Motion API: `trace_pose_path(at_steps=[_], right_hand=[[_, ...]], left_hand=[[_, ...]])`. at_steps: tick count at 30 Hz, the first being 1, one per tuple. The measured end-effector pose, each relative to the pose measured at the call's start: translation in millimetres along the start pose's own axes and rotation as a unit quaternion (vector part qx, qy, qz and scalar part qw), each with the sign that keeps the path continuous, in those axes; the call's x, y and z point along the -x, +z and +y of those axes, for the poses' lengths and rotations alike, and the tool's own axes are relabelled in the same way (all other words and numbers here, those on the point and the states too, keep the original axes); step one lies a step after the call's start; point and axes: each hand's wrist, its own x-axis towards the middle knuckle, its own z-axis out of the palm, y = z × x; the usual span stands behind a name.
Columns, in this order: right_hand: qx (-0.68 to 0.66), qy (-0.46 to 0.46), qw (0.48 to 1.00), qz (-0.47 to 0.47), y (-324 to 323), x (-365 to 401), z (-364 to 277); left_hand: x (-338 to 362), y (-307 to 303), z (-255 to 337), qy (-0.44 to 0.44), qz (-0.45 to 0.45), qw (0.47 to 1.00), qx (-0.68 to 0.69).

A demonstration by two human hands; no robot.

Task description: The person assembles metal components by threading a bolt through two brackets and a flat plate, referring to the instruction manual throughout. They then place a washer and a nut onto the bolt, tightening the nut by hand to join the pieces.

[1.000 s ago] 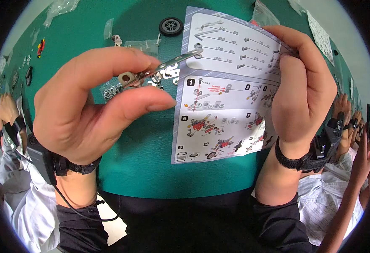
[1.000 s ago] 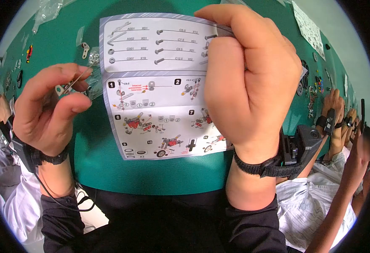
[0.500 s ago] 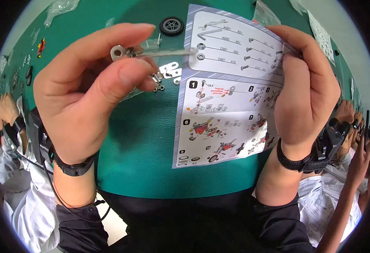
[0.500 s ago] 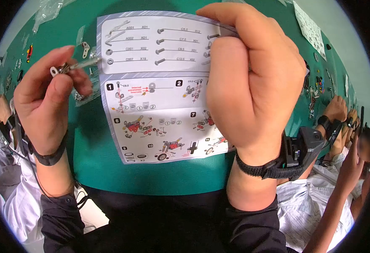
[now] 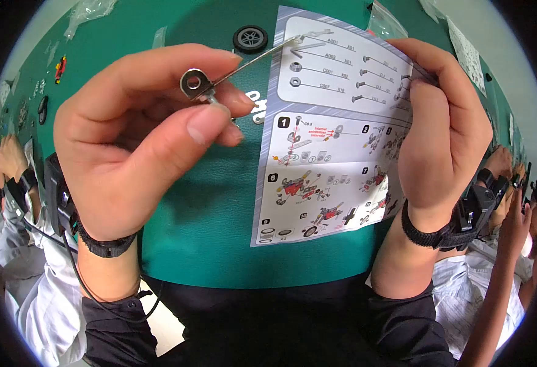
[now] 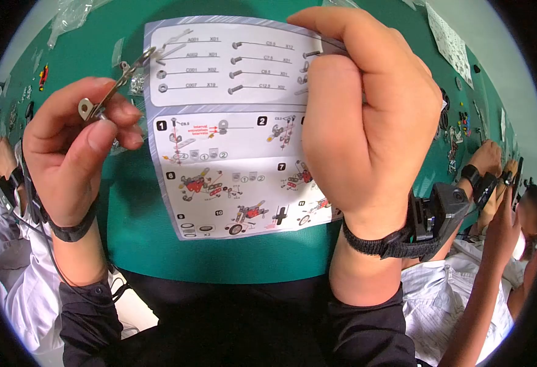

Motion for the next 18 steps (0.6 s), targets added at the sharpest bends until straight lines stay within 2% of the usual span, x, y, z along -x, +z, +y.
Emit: trace_pose_path(at_steps=[18], right_hand=[[0.034,-0.014,0.999,-0.001,-1.6,-1.6,2.3]], left_hand=[[-4.0,-0.9,-7.9,0.026,-0.008,0.999,0.027]])
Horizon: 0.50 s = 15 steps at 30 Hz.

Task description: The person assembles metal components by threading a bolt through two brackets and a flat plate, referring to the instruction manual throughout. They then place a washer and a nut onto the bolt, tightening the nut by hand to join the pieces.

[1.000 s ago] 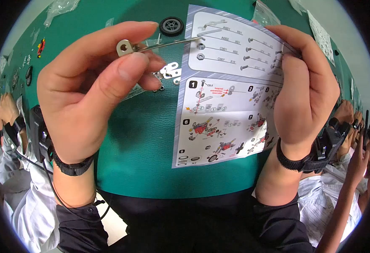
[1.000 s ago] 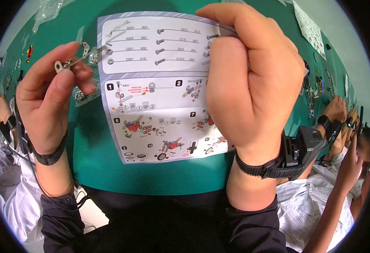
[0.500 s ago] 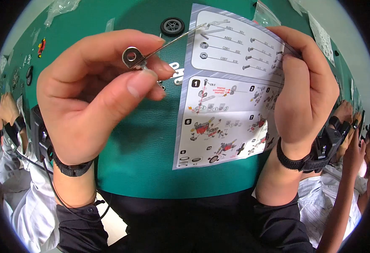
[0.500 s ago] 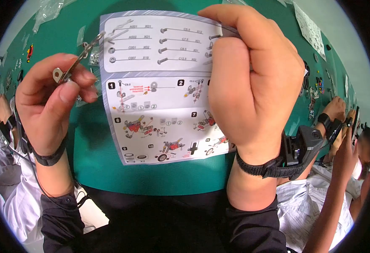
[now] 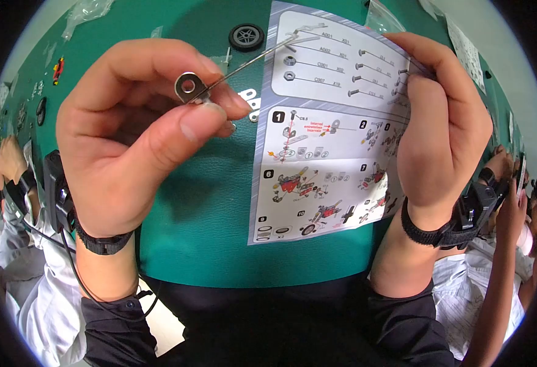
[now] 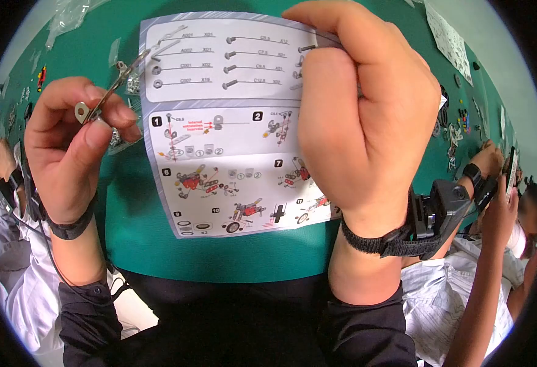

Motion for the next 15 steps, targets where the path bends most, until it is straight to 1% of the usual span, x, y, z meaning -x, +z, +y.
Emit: trace_pose_path(at_steps=[4,7,10,15], right_hand=[[0.009,-0.016,1.0,0.004,1.5,-0.5,0.5],[0.002,-0.009,1.0,0.003,1.3,0.0,0.4],[-0.011,-0.005,1.0,-0.01,-0.6,0.0,2.0],[-0.027,-0.007,0.999,-0.016,3.2,-0.6,2.7]], left_hand=[[-0.2,2.3,1.3,-0.02,-0.001,1.0,0.015],[-0.2,1.7,0.1,-0.028,-0.007,0.999,0.029],[-2.2,1.4,-3.4,-0.02,-0.023,0.999,0.04],[-2.2,1.0,-6.3,0.0,-0.062,0.998,0.021]])
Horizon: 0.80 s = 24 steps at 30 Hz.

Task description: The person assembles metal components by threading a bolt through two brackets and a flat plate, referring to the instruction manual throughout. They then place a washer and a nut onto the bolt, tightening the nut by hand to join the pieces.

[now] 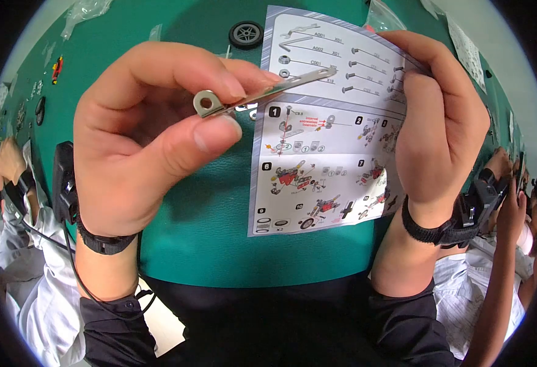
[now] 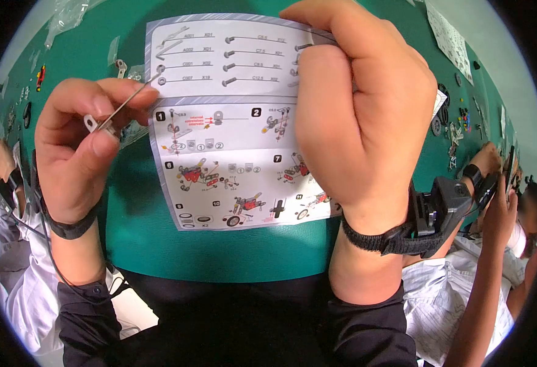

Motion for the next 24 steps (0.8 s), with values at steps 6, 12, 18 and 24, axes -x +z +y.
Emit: trace_pose_path(at_steps=[6,12,18,24], right_hand=[[0.0,0.015,1.0,0.002,1.0,1.3,0.6],[0.049,-0.043,0.998,-0.002,0.6,-0.2,3.1],[0.069,-0.192,0.971,-0.125,-2.5,-11.2,-11.8],[0.07,-0.222,0.964,-0.127,23.5,0.5,-5.7]], left_hand=[[1.0,1.2,2.8,-0.034,0.015,0.999,0.022],[1.7,4.7,-2.8,-0.04,0.01,0.999,0.035],[0.3,14.8,-6.4,-0.105,0.009,0.993,0.052],[2.1,8.8,-10.2,-0.108,-0.001,0.994,0.027]])
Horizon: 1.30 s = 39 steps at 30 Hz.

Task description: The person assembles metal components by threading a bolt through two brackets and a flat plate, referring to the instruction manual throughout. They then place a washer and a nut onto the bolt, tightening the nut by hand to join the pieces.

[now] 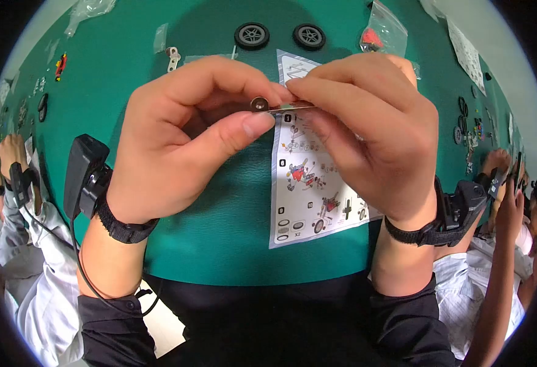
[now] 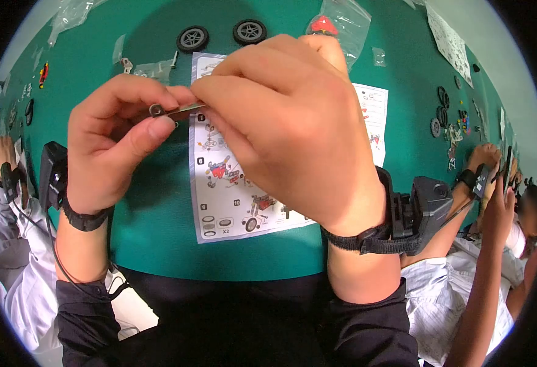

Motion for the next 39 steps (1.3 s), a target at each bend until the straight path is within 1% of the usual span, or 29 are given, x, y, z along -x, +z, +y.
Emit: trace_pose_path(at_steps=[1,4,7,10,12,13,15,16,18,20,23,26,27,30,33,34,36,39], right_hand=[[0.003,-0.003,1.0,0.009,1.1,-0.1,0.1],[0.004,0.014,0.999,0.037,0.2,-0.1,-0.7],[-0.001,0.045,0.995,0.085,2.5,2.5,3.7],[-0.003,0.082,0.989,0.126,3.4,2.6,2.3],[-0.006,0.111,0.983,0.144,0.8,1.9,-1.9],[-0.013,0.123,0.978,0.166,0.8,2.6,-3.2],[-0.005,0.153,0.974,0.165,-1.6,2.4,-6.5],[-0.001,0.167,0.972,0.164,-2.8,2.2,-8.1],[-0.012,0.187,0.967,0.174,1.8,4.3,-6.2],[-0.02,0.195,0.964,0.181,6.4,6.9,-2.2],[-0.018,0.206,0.963,0.17,8.4,3.8,-4.1],[-0.017,0.203,0.965,0.166,11.1,4.9,-2.0],[-0.022,0.206,0.965,0.16,12.4,5.7,-1.3],[-0.023,0.206,0.968,0.144,12.6,5.8,-0.8],[0.003,0.205,0.971,0.126,6.9,3.3,-2.2],[0.014,0.206,0.971,0.12,5.7,2.9,-3.1],[0.01,0.202,0.971,0.129,4.9,3.7,-2.6],[0.005,0.201,0.972,0.123,4.6,4.0,-2.5]], left_hand=[[0.3,-1.0,-0.3,0.0,-0.003,1.0,-0.007],[-0.1,4.2,4.5,0.009,0.042,0.999,0.026],[-6.0,-16.9,4.8,0.05,0.047,0.998,0.0],[-6.0,-14.3,1.1,0.02,0.019,0.999,0.022],[-0.8,1.5,5.3,-0.017,0.0,0.999,0.039],[1.7,11.7,0.9,0.006,-0.004,0.999,0.045],[2.5,11.9,-5.5,0.077,-0.018,0.996,-0.038],[-1.2,2.8,-7.2,0.124,-0.03,0.984,-0.126],[-1.8,-11.4,-3.0,0.162,0.004,0.962,-0.218],[-2.3,-26.5,13.8,0.148,0.097,0.957,-0.228],[0.7,-45.9,22.7,0.107,0.127,0.894,-0.416],[-2.3,-46.2,22.1,0.057,-0.029,0.858,-0.509],[-1.6,-44.6,13.0,0.089,-0.034,0.851,-0.516],[1.4,-47.0,11.5,0.063,-0.032,0.854,-0.515],[0.5,-60.3,20.7,0.068,-0.008,0.859,-0.507],[1.3,-67.8,26.1,0.072,0.007,0.854,-0.516],[1.6,-86.7,28.1,0.025,0.073,0.813,-0.576],[0.5,-98.7,26.0,-0.018,0.108,0.812,-0.573]])
